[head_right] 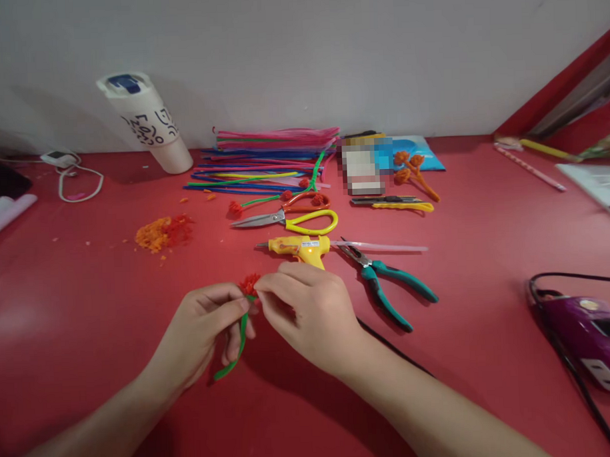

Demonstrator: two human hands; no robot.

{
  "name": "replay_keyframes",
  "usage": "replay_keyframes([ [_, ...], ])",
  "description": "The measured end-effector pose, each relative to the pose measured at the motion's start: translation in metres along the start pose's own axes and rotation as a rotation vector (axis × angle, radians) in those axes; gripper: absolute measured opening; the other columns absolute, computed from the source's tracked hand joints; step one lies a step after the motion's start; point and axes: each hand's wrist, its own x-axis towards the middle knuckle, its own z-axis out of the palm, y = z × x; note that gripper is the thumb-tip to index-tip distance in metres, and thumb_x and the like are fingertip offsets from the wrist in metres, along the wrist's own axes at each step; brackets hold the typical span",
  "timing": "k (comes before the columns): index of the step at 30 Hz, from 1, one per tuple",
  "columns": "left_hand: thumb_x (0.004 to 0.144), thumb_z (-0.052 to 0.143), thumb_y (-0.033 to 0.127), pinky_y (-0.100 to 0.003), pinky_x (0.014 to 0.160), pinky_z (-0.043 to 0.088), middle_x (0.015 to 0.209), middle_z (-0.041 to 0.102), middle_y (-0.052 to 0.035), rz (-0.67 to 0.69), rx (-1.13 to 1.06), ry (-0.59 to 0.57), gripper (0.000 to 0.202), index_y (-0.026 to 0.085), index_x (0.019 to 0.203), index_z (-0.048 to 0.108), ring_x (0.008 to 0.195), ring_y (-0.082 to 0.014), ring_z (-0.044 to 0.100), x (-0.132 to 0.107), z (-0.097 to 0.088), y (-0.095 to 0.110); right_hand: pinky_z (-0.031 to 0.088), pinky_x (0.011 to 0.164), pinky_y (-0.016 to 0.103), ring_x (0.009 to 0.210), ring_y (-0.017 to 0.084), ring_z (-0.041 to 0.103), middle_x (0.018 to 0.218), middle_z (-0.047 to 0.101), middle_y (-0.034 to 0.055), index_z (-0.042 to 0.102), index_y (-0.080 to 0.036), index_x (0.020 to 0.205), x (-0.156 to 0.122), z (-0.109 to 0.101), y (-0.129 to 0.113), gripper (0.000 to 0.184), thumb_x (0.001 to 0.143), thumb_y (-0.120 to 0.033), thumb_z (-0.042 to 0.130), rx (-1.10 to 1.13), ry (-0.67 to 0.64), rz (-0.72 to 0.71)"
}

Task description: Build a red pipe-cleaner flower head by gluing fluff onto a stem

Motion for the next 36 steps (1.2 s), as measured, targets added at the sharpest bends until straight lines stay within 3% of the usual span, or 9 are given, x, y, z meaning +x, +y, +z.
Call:
replay_keyframes([
  [7,0.072,0.055,0.02,-0.015,0.033,0.034,0.032,0.051,0.0047,0.021,0.116,0.033,0.018,0.018,0.054,0.057,0.027,-0.0063,0.043,-0.001,0.002,0.003,0.041,0.053,0.021,0.054,0.01,0.05,0.064,0.06,0.0014,0.064,-0.015,0.085,0.001,-0.001,-0.003,0.014,0.085,-0.012,0.051,-0.072,0.028,-0.066],
  [12,0.075,0.055,0.02,-0.016,0.037,0.039,0.036,0.052,0.0038,0.059,0.199,0.068,0.02,0.018,0.056,0.058,0.032,-0.008,0.048,-0.004,0.001,0.004,0.04,0.054,0.022,0.054,0.011,0.049,0.061,0.057,0.0009,0.062,-0.015,0.078,0.001,-0.004,-0.003,0.018,0.087,-0.011,0.047,-0.102,0.002,-0.101],
  [18,0.076,0.058,0.021,-0.02,0.041,0.048,0.051,0.062,0.0023,0.313,0.265,0.132,0.012,0.018,0.066,0.064,0.04,-0.0109,0.057,-0.006,-0.002,-0.001,0.04,0.054,0.022,0.054,0.01,0.049,0.065,0.061,0.0014,0.061,-0.016,0.082,0.001,-0.011,-0.009,0.011,0.085,-0.011,0.051,-0.058,0.042,-0.085],
  [20,0.079,0.057,0.018,-0.02,0.046,0.05,0.052,0.063,0.0018,0.498,0.376,0.163,0.015,0.018,0.067,0.066,0.044,-0.0114,0.06,-0.007,-0.006,-0.003,0.039,0.051,0.02,0.051,0.009,0.047,0.06,0.059,-0.0012,0.06,-0.017,0.078,0.001,-0.013,-0.016,0.009,0.083,-0.013,0.054,0.048,0.045,0.021],
  [22,0.08,0.056,0.015,-0.021,0.052,0.051,0.057,0.067,0.0005,0.734,0.512,0.206,0.018,0.018,0.065,0.067,0.049,-0.0117,0.063,-0.007,-0.01,-0.005,0.037,0.048,0.019,0.049,0.007,0.046,0.056,0.055,-0.0033,0.059,-0.018,0.072,0.002,-0.014,-0.023,0.011,0.082,-0.015,0.054,0.218,0.022,0.218],
  [25,0.08,0.057,0.01,-0.02,0.057,0.051,0.067,0.071,-0.0011,0.985,0.705,0.28,0.016,0.017,0.072,0.068,0.057,-0.0117,0.065,-0.007,-0.016,-0.003,0.035,0.045,0.02,0.048,0.008,0.043,0.053,0.048,-0.0047,0.059,-0.018,0.07,0.003,-0.011,-0.03,0.011,0.079,-0.022,0.055,0.554,-0.084,0.533],
  [30,0.08,0.056,0.005,-0.017,0.061,0.052,0.072,0.07,-0.0012,1.154,0.846,0.261,0.016,0.017,0.08,0.066,0.063,-0.0096,0.065,-0.008,-0.02,0.003,0.028,0.043,0.021,0.044,0.006,0.036,0.051,0.04,-0.0071,0.056,-0.018,0.07,0.004,-0.005,-0.035,0.016,0.075,-0.033,0.06,0.96,-0.2,0.783],
  [36,0.076,0.06,-0.001,-0.016,0.067,0.053,0.081,0.071,-0.0039,1.26,0.911,0.227,0.018,0.015,0.082,0.066,0.072,-0.0111,0.068,-0.006,-0.025,-0.002,0.028,0.043,0.021,0.045,0.006,0.037,0.052,0.04,-0.0074,0.057,-0.018,0.07,0.003,-0.005,-0.035,0.014,0.072,-0.03,0.063,1.03,-0.164,0.838],
])
